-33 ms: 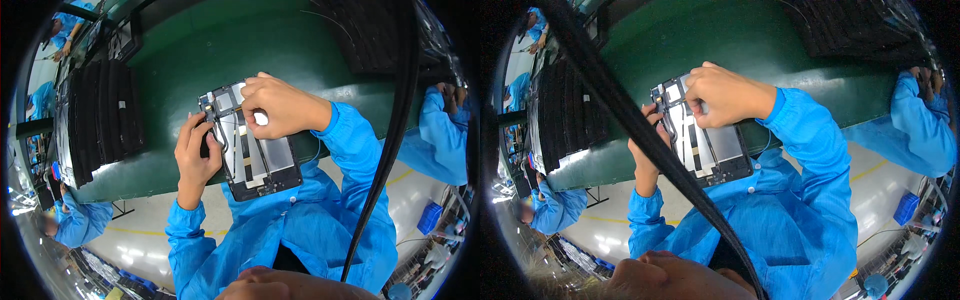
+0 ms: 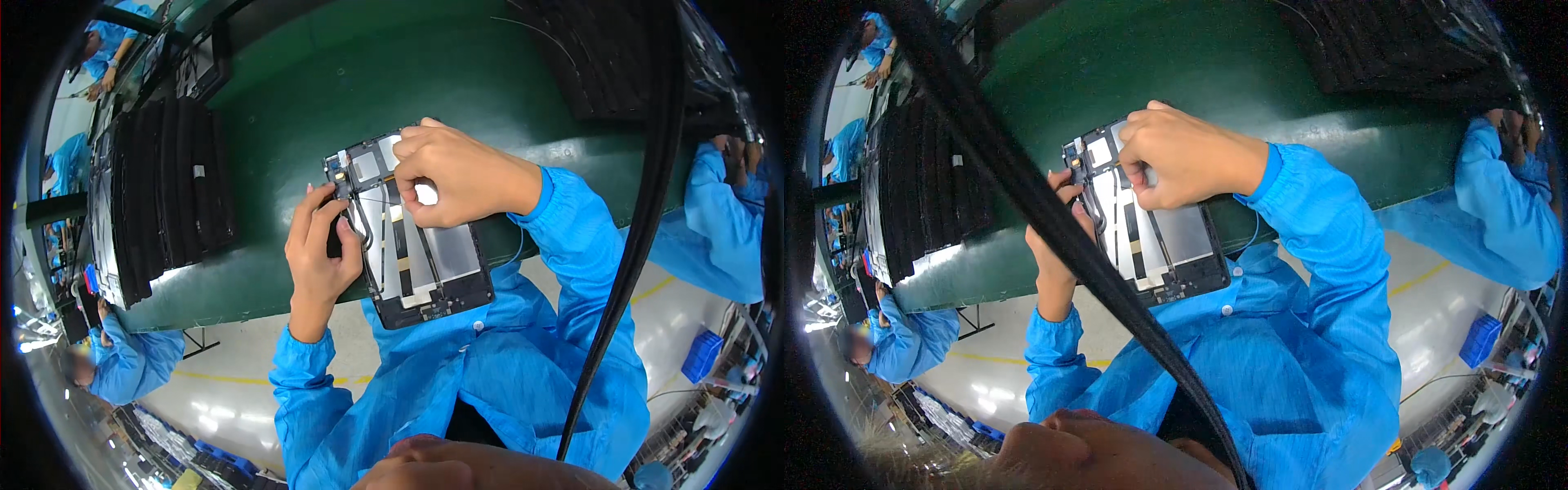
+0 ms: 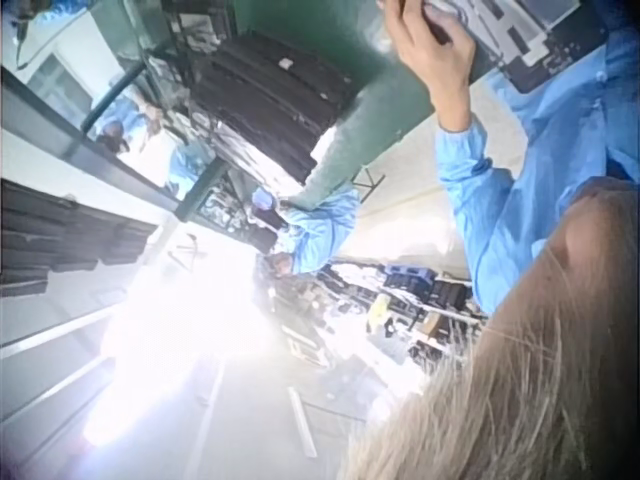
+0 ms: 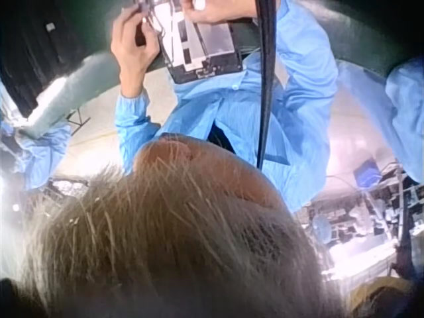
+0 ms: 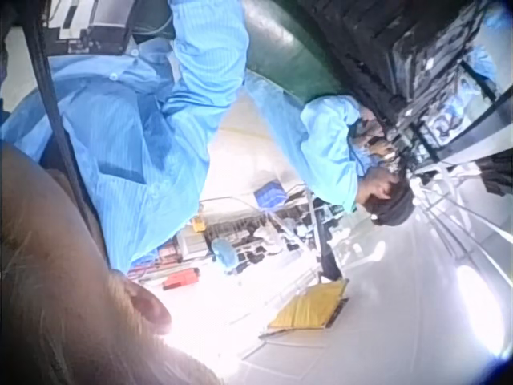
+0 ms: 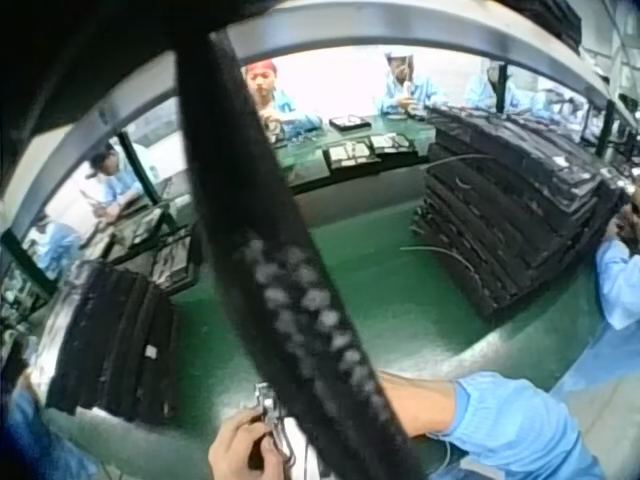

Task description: Assembling components and connecting cables inside a tablet or display device on a factory production line.

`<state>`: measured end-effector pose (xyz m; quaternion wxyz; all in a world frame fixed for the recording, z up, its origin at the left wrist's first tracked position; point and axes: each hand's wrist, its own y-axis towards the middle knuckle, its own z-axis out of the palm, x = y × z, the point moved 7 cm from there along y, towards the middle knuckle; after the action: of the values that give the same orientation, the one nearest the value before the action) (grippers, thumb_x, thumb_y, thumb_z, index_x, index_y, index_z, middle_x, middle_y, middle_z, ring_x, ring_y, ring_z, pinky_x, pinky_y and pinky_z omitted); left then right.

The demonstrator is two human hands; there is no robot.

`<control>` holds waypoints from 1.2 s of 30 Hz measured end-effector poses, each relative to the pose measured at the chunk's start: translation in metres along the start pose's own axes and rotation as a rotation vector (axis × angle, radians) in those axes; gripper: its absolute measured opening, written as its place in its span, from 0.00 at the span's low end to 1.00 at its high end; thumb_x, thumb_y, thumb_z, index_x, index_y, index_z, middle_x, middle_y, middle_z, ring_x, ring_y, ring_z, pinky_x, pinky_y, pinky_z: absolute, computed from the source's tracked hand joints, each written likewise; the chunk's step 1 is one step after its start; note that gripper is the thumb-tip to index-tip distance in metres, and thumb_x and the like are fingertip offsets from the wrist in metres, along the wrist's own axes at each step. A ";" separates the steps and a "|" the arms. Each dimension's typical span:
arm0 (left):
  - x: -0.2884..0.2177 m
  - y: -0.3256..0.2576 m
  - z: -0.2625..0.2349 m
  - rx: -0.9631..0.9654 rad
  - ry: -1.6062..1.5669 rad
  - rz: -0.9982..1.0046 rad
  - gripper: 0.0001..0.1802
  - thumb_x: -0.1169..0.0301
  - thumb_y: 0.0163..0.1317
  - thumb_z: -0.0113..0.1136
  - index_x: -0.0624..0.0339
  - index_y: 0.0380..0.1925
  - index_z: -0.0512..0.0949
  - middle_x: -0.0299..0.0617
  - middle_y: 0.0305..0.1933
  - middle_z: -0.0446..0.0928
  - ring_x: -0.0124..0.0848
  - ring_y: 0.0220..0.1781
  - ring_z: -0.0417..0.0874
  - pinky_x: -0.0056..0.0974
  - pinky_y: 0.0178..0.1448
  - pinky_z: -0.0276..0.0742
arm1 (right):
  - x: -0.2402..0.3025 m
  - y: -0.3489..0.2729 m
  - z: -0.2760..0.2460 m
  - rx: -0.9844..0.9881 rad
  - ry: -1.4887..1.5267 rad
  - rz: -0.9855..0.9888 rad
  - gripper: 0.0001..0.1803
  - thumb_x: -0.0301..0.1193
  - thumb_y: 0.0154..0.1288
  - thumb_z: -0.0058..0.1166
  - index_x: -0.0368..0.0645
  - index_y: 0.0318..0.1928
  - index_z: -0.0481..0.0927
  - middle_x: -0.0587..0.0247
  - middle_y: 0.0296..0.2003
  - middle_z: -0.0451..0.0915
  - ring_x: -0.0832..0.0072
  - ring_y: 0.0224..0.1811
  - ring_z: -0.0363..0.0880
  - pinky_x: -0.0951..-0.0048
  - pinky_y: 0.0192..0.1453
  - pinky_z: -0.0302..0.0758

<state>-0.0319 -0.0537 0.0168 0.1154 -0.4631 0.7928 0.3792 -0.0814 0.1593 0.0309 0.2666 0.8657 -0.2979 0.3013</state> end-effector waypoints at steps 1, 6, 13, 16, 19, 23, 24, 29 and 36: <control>-0.001 0.001 0.000 -0.002 0.007 0.010 0.16 0.85 0.60 0.65 0.66 0.49 0.87 0.58 0.60 0.88 0.59 0.57 0.93 0.63 0.81 0.83 | 0.000 0.000 0.000 -0.002 0.004 -0.001 0.05 0.28 0.56 0.71 0.41 0.28 0.88 0.62 0.29 0.80 0.61 0.41 0.79 0.57 0.52 0.72; -0.002 0.003 0.000 -0.010 -0.016 0.030 0.17 0.84 0.57 0.65 0.67 0.48 0.87 0.59 0.57 0.89 0.58 0.56 0.93 0.64 0.82 0.82 | -0.001 -0.001 0.000 -0.009 -0.001 0.006 0.05 0.28 0.55 0.71 0.42 0.28 0.88 0.62 0.29 0.80 0.61 0.41 0.79 0.58 0.53 0.73; 0.008 -0.002 0.001 0.059 -0.039 -0.060 0.17 0.85 0.56 0.66 0.67 0.46 0.88 0.57 0.56 0.89 0.55 0.56 0.94 0.65 0.80 0.84 | -0.002 -0.003 0.000 -0.017 0.010 0.006 0.05 0.28 0.54 0.71 0.41 0.28 0.88 0.61 0.30 0.81 0.58 0.42 0.80 0.56 0.53 0.75; 0.006 0.002 -0.001 0.062 -0.025 -0.021 0.17 0.85 0.56 0.66 0.66 0.47 0.89 0.57 0.56 0.89 0.55 0.56 0.94 0.64 0.80 0.85 | -0.004 -0.002 -0.003 -0.076 0.013 -0.009 0.05 0.27 0.54 0.71 0.41 0.28 0.87 0.60 0.30 0.81 0.57 0.42 0.81 0.55 0.51 0.77; -0.001 0.006 -0.003 0.073 0.070 0.077 0.17 0.85 0.56 0.67 0.66 0.47 0.89 0.57 0.56 0.89 0.57 0.57 0.94 0.63 0.79 0.86 | -0.006 0.000 -0.007 -0.113 -0.013 0.007 0.04 0.26 0.53 0.70 0.41 0.28 0.86 0.60 0.30 0.81 0.57 0.42 0.81 0.55 0.49 0.79; -0.001 0.013 -0.005 0.098 0.097 0.154 0.17 0.84 0.57 0.68 0.67 0.47 0.88 0.57 0.57 0.89 0.58 0.56 0.93 0.62 0.78 0.87 | -0.008 0.003 -0.009 -0.089 -0.034 0.002 0.05 0.27 0.53 0.70 0.41 0.27 0.86 0.60 0.31 0.81 0.57 0.43 0.80 0.55 0.49 0.79; -0.003 0.015 -0.004 0.106 0.098 0.175 0.17 0.85 0.57 0.68 0.66 0.47 0.88 0.56 0.57 0.89 0.58 0.55 0.93 0.62 0.78 0.87 | -0.008 0.003 -0.009 -0.084 -0.035 0.007 0.05 0.27 0.54 0.70 0.42 0.27 0.85 0.60 0.32 0.81 0.57 0.44 0.80 0.55 0.50 0.78; -0.008 0.015 -0.009 0.056 0.024 0.172 0.15 0.85 0.57 0.68 0.67 0.46 0.88 0.56 0.54 0.90 0.55 0.55 0.93 0.63 0.78 0.87 | -0.005 0.000 -0.014 -0.143 -0.078 -0.019 0.07 0.30 0.54 0.71 0.45 0.26 0.84 0.60 0.33 0.81 0.56 0.44 0.80 0.55 0.52 0.76; -0.006 0.002 -0.006 -0.027 0.002 0.130 0.15 0.84 0.57 0.68 0.67 0.46 0.89 0.57 0.55 0.90 0.57 0.54 0.94 0.61 0.77 0.87 | -0.007 -0.005 -0.007 -0.106 -0.027 -0.010 0.06 0.29 0.54 0.72 0.43 0.27 0.87 0.61 0.32 0.85 0.59 0.44 0.81 0.56 0.54 0.78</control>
<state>-0.0293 -0.0531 0.0249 0.0833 -0.4125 0.8161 0.3962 -0.0856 0.1700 0.0296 0.3094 0.8559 -0.3127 0.2721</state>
